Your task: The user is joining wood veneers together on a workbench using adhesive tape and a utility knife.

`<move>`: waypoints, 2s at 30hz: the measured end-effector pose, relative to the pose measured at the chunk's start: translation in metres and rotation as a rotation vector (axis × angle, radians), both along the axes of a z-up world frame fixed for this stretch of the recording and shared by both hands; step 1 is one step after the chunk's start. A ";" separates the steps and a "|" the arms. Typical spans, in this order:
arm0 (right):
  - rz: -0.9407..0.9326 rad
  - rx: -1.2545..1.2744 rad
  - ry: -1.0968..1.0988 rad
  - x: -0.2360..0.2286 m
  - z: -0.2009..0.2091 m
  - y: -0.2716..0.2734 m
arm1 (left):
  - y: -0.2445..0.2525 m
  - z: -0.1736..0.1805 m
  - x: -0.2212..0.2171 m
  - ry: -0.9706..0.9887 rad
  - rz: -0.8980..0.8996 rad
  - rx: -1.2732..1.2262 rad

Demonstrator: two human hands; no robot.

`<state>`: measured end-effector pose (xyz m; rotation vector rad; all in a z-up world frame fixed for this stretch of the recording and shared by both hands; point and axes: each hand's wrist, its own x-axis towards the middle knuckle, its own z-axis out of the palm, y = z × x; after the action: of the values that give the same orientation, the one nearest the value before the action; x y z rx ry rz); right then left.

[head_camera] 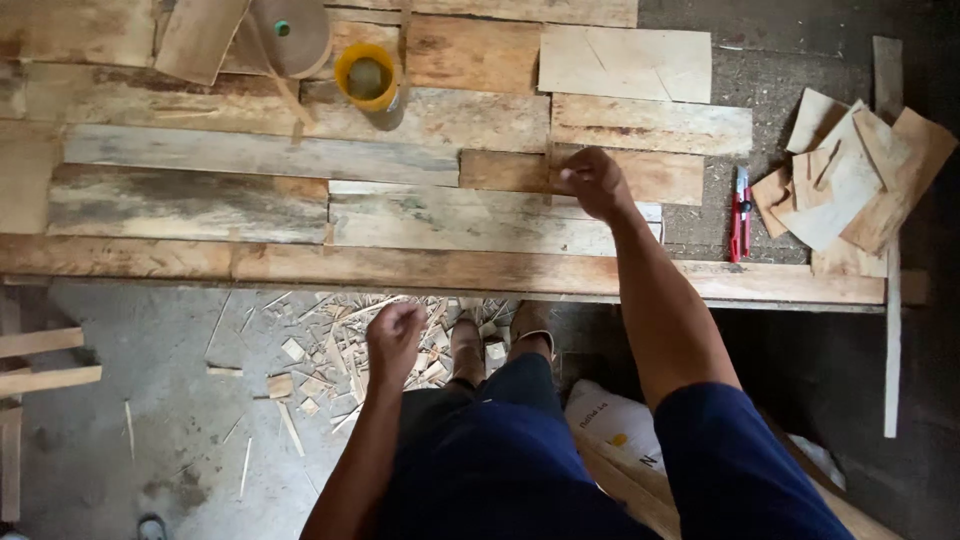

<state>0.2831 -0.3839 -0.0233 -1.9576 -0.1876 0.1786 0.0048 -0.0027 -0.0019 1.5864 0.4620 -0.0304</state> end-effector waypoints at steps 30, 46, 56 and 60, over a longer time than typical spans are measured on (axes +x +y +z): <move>0.243 -0.092 0.031 -0.103 0.159 0.156 | -0.072 0.058 0.109 -0.186 -0.025 -0.036; 0.232 -0.178 -0.123 -0.089 0.148 0.158 | -0.068 0.071 0.143 0.218 0.075 -0.194; 0.219 -0.135 -0.117 -0.036 0.118 0.169 | -0.068 -0.003 0.174 0.217 0.171 -0.346; 0.225 -0.196 -0.092 -0.012 0.090 0.175 | -0.075 -0.034 0.202 0.364 0.392 -0.486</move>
<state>0.2713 -0.2087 0.0663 -2.1389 -0.4671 0.2618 0.2070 -0.0779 -0.0355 0.9934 0.9662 -0.1242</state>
